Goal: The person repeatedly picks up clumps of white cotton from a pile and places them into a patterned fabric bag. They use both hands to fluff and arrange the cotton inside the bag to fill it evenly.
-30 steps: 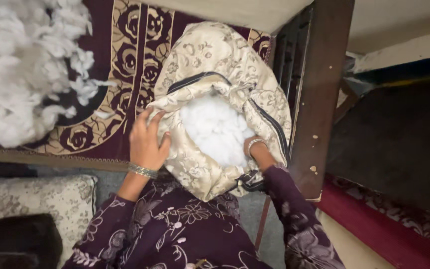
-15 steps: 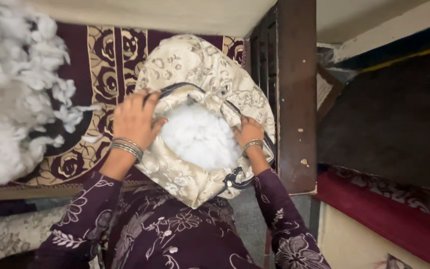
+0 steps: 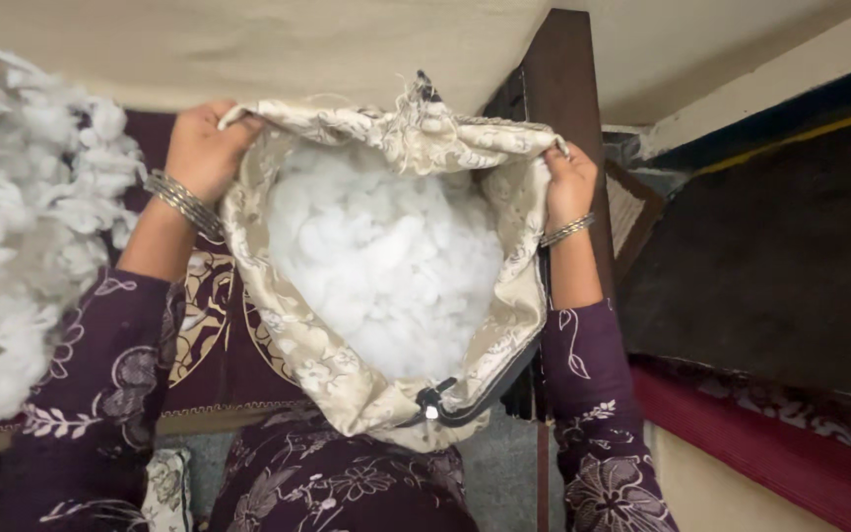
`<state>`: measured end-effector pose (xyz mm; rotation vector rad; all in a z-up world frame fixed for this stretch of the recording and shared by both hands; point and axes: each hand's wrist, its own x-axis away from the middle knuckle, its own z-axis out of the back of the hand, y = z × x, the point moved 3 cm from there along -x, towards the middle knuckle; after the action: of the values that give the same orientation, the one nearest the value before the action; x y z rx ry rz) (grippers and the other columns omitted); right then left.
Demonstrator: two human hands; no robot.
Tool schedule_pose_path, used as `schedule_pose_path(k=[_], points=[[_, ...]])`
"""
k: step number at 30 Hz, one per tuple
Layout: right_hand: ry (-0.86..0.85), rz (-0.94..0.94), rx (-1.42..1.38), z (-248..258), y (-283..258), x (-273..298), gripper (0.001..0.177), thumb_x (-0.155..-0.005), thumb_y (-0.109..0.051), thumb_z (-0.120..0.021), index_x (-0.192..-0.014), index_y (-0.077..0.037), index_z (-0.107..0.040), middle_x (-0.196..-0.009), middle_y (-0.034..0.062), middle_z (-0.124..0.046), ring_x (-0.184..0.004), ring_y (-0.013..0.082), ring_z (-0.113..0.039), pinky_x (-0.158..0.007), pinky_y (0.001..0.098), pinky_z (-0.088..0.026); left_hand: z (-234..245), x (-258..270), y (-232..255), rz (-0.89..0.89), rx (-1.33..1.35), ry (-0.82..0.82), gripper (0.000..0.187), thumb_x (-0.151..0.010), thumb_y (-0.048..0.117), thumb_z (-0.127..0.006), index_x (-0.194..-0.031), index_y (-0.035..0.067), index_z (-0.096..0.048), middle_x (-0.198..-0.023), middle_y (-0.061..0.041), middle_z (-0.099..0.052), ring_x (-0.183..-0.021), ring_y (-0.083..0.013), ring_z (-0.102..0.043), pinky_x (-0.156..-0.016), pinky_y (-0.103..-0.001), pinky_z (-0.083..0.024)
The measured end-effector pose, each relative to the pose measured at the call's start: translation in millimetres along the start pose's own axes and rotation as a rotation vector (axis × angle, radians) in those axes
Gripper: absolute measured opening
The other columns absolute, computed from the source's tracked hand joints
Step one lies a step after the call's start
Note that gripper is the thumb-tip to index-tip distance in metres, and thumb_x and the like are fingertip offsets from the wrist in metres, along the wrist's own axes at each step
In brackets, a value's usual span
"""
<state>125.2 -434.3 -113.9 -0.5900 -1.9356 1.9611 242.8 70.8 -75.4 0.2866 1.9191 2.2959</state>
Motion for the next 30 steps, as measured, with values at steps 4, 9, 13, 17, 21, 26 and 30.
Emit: schedule_pose_path(k=[4, 9, 13, 17, 21, 26, 30], points=[[0.05, -0.031, 0.289, 1, 26, 3, 0.019, -0.099, -0.015, -0.068, -0.103, 0.003, -0.072, -0.09, 0.0059, -0.067, -0.081, 0.0129, -0.057, -0.074, 0.0296, -0.049, -15, -12, 4, -0.111, -0.171, 0.138, 0.023, -0.098, 0.023, -0.076, -0.099, 0.0, -0.069, -0.085, -0.003, -0.069, -0.076, -0.0127, -0.06, -0.068, -0.03, -0.049], [-0.088, 0.101, 0.7, -1, 16, 43, 0.051, -0.089, -0.023, -0.076, -0.131, 0.0, -0.057, -0.118, 0.0174, -0.068, -0.108, 0.0284, -0.066, -0.095, 0.0374, -0.051, -51, 28, 9, -0.132, -0.21, 0.166, 0.06, -0.093, 0.031, -0.079, -0.137, 0.0, -0.053, -0.125, -0.015, -0.064, -0.117, -0.0268, -0.06, -0.097, -0.041, -0.05], [-0.122, 0.247, 0.88, -2, -27, 97, 0.077, -0.086, -0.022, -0.079, -0.151, -0.002, -0.042, -0.145, 0.0243, -0.051, -0.134, 0.0395, -0.051, -0.113, 0.0454, -0.042, -60, 124, 57, -0.528, -1.026, 0.235, 0.069, -0.09, 0.029, -0.077, -0.148, 0.004, -0.049, -0.145, -0.022, -0.053, -0.139, -0.0352, -0.044, -0.114, -0.052, -0.035], [-0.05, 0.303, 1.07, 2, -57, 148, 0.082, -0.085, -0.026, -0.08, -0.155, -0.006, -0.044, -0.158, 0.0247, -0.041, -0.145, 0.0443, -0.04, -0.121, 0.0493, -0.035, -139, 194, 65, -0.488, -0.97, -0.453, 0.066, -0.081, 0.042, -0.07, -0.134, 0.011, -0.047, -0.138, -0.016, -0.054, -0.132, -0.0309, -0.045, -0.106, -0.058, -0.028], [-0.146, -0.015, 1.299, 9, -35, 172, 0.082, -0.078, -0.044, -0.086, -0.142, -0.004, -0.054, -0.154, 0.0359, -0.031, -0.13, 0.0535, -0.041, -0.106, 0.0524, -0.039, -194, 213, 69, -0.213, -1.035, -0.779, 0.083, -0.091, 0.058, -0.058, -0.154, 0.01, -0.034, -0.12, -0.009, -0.065, -0.12, -0.0233, -0.059, -0.118, -0.052, -0.024], [-0.228, -0.517, 1.048, 26, 19, 206, 0.077, -0.076, -0.041, -0.076, -0.142, -0.004, -0.058, -0.116, 0.027, -0.071, -0.1, 0.0419, -0.071, -0.092, 0.048, -0.056, -214, 258, 64, -0.37, -0.941, -0.922, 0.024, -0.081, 0.024, -0.07, -0.103, 0.014, -0.072, -0.1, -0.005, -0.068, -0.101, -0.0232, -0.064, -0.091, -0.044, -0.045], [-0.034, -0.444, 0.178, 65, 52, 223, 0.064, -0.08, -0.013, -0.074, -0.139, 0.006, -0.062, -0.125, 0.029, -0.064, -0.113, 0.0454, -0.067, -0.096, 0.0512, -0.055, -210, 300, 46, -0.55, -0.818, -0.833, 0.014, -0.083, 0.014, -0.065, -0.096, 0.014, -0.071, -0.092, -0.004, -0.069, -0.093, -0.0225, -0.065, -0.086, -0.042, -0.046]])
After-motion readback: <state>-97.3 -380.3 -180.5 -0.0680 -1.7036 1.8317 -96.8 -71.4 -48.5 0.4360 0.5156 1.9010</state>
